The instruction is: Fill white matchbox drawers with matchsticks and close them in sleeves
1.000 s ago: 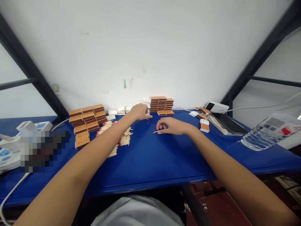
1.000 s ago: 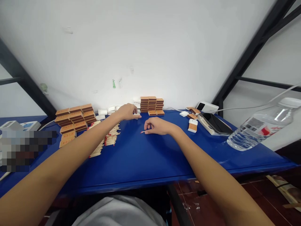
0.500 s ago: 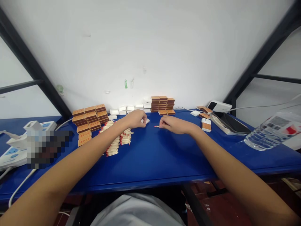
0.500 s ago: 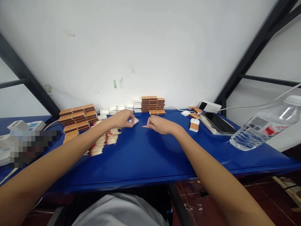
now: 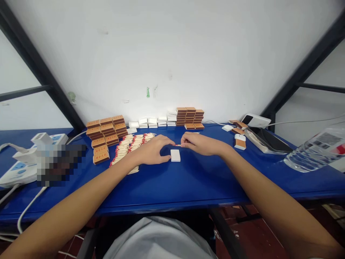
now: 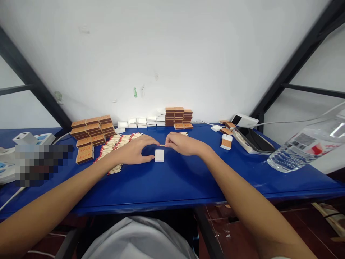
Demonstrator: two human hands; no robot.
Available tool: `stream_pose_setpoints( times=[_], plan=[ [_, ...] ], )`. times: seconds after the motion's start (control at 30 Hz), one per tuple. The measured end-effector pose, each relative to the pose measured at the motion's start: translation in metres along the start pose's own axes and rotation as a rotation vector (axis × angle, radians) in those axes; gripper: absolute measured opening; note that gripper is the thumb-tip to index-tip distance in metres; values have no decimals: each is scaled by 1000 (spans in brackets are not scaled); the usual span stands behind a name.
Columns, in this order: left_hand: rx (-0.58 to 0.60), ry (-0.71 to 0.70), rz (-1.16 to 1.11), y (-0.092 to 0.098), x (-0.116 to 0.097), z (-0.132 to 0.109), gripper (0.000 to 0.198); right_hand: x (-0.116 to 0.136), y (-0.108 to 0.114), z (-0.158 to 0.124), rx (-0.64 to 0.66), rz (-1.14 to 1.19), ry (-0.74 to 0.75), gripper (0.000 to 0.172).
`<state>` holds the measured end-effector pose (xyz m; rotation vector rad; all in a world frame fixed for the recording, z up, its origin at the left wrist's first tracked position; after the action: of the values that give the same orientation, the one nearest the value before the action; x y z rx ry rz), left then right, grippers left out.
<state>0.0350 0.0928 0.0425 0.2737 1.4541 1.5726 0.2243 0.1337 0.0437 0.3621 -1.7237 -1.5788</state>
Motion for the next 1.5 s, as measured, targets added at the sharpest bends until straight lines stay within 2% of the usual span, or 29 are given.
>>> stream_pose_setpoints(
  times=[0.2, 0.33, 0.5, 0.67, 0.77, 0.93, 1.13, 1.5],
  plan=[
    [12, -35, 10, -9, -2, 4, 46, -25, 11, -4, -3, -78, -93, 21],
    [14, -28, 23, -14, -7, 3, 40, -30, 15, -8, 25, -90, -134, 22],
    [-5, 3, 46, -13, -9, 1, 25, -12, 14, -9, 47, -9, -81, 25],
    [-43, 53, 21, -9, -3, -7, 28, 13, -4, -8, 156, 132, -3, 28],
    [-56, 62, 14, -11, 2, -9, 32, 20, -10, -6, 134, 86, 39, 27],
    [-64, 35, 12, -11, -1, -9, 23, 20, -16, -5, 131, 29, 25, 23],
    [-80, 19, 14, -7, -5, -12, 22, 30, -19, -6, 125, 15, 85, 14],
    [-103, -33, 64, -3, -6, -16, 21, 47, -12, -5, 48, 36, 122, 14]
  ],
)
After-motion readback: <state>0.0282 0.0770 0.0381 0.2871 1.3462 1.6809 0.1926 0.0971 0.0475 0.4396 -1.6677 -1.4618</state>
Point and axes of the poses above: each hand's wrist, its own z-axis towards the middle knuckle, its own y-axis out of the back of the hand, x = y × z, the point moved 6 cm from there along z, towards the middle knuckle, and after that the axes turned 6 degrees about -z, right-handed, at the moved point
